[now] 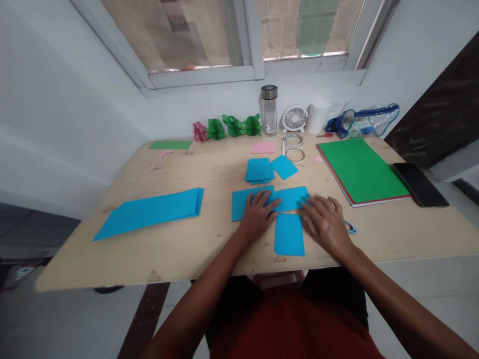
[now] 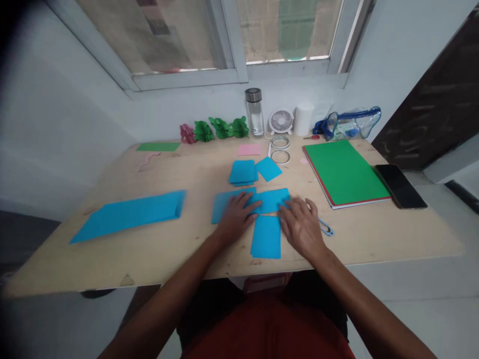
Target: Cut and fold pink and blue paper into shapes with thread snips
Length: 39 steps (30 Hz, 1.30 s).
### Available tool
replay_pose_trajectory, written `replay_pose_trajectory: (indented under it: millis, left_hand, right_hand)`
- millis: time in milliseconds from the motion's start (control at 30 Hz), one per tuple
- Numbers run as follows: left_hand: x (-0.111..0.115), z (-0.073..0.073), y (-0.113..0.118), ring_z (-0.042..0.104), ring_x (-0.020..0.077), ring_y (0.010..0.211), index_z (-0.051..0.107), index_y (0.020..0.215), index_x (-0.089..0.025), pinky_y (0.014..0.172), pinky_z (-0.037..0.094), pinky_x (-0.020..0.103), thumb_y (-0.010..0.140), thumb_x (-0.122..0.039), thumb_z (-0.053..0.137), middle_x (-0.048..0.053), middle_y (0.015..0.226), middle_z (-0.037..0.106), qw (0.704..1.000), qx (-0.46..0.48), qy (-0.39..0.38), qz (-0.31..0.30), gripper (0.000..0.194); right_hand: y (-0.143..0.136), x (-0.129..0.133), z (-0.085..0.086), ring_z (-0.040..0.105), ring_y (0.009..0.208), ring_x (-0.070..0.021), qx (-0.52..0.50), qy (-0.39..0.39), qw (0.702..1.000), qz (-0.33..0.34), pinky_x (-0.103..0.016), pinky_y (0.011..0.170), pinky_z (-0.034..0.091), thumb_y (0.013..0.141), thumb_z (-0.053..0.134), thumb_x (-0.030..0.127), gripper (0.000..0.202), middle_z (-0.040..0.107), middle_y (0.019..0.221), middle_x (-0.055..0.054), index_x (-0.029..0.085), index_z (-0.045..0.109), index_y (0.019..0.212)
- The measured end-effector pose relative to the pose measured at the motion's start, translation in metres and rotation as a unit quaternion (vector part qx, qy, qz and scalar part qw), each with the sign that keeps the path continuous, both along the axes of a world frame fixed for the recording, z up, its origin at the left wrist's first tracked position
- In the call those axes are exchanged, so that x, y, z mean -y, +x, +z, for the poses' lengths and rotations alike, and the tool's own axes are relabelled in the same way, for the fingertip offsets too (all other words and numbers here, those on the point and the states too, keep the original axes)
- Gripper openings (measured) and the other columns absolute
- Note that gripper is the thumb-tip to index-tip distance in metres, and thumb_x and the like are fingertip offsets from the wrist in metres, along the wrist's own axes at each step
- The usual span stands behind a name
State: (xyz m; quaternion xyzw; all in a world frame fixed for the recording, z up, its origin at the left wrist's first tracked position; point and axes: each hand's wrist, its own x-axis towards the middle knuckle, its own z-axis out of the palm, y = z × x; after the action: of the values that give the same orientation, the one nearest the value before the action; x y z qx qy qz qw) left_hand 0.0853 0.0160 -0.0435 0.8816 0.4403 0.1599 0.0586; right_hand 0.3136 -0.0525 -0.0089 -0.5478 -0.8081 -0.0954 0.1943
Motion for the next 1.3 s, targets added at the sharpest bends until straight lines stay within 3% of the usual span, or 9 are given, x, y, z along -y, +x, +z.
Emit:
replay_pose_trajectory:
  millis: [133,300,533,800,900,1033,1167,1300]
  left_hand:
    - [0.006,0.003,-0.002,0.032,0.0297,0.135,0.056,0.126,-0.027,0.109,0.022,0.055,0.09,-0.036,0.048,0.009,0.141,0.045,0.999,0.016,0.028,0.004,0.037]
    - [0.026,0.014,-0.009,0.032,0.0292,0.135,0.056,0.124,-0.025,0.11,0.019,0.054,0.09,-0.037,0.047,0.009,0.139,0.048,0.998,0.043,0.029,-0.024,0.038]
    - [0.065,0.015,-0.014,0.042,0.0282,0.127,0.06,0.115,-0.021,0.108,0.027,0.052,0.082,-0.047,0.059,0.01,0.125,0.058,0.987,0.04,0.018,-0.153,0.042]
    - [0.069,0.019,-0.014,0.058,0.0237,0.105,0.061,0.094,-0.015,0.094,0.044,0.04,0.09,-0.038,0.052,0.012,0.103,0.065,0.969,-0.019,0.103,-0.225,0.025]
    - [0.069,0.022,-0.012,0.059,0.0238,0.103,0.06,0.092,-0.014,0.087,0.048,0.038,0.091,-0.038,0.049,0.012,0.099,0.065,0.965,-0.024,0.112,-0.234,0.027]
    - [0.071,0.02,-0.008,0.061,0.0248,0.099,0.061,0.095,-0.013,0.082,0.05,0.038,0.089,-0.035,0.052,0.014,0.1,0.064,0.968,-0.025,0.121,-0.218,0.024]
    - [0.073,0.017,-0.006,0.061,0.025,0.096,0.061,0.095,-0.012,0.083,0.05,0.039,0.087,-0.032,0.054,0.014,0.1,0.064,0.969,-0.033,0.132,-0.207,0.023]
    - [0.075,0.018,-0.009,0.06,0.0255,0.099,0.061,0.093,-0.012,0.079,0.05,0.038,0.089,-0.027,0.051,0.015,0.099,0.065,0.967,-0.043,0.137,-0.21,0.019]
  right_hand:
    - [-0.006,0.027,-0.001,0.046,0.122,-0.0282,-0.036,-0.044,0.994,0.096,-0.05,0.102,0.03,0.09,0.051,0.03,0.035,0.062,0.124,-0.011,0.02,0.059,0.122]
    - [-0.005,0.04,-0.005,0.04,0.129,-0.0334,0.0,-0.095,0.983,0.155,-0.057,0.102,0.029,0.086,0.055,0.041,0.05,0.055,0.133,-0.015,0.018,0.053,0.131]
    - [-0.006,0.041,-0.013,0.043,0.127,-0.0325,0.02,-0.127,0.979,0.156,-0.054,0.101,0.033,0.087,0.055,0.035,0.046,0.054,0.133,-0.017,0.014,0.056,0.128]
    - [-0.004,0.044,-0.007,0.045,0.125,-0.0303,0.014,-0.137,0.979,0.153,-0.052,0.102,0.034,0.089,0.053,0.032,0.043,0.056,0.132,-0.014,0.016,0.055,0.129]
    - [-0.012,0.034,0.0,0.043,0.127,-0.0286,0.008,-0.138,0.98,0.14,-0.05,0.104,0.033,0.091,0.048,0.032,0.043,0.054,0.135,-0.012,0.017,0.052,0.131]
    - [-0.041,0.001,0.006,0.041,0.129,-0.0288,0.02,-0.127,0.986,0.107,-0.05,0.106,0.03,0.093,0.042,0.03,0.045,0.047,0.141,-0.015,0.014,0.048,0.134]
    - [-0.065,-0.026,0.0,0.045,0.125,-0.0311,0.059,-0.144,0.983,0.096,-0.051,0.102,0.032,0.093,0.041,0.028,0.043,0.049,0.139,-0.015,0.014,0.051,0.133]
    - [-0.071,-0.03,-0.005,0.046,0.123,-0.0322,0.074,-0.151,0.981,0.094,-0.049,0.099,0.036,0.094,0.041,0.029,0.039,0.052,0.136,-0.015,0.016,0.056,0.128]
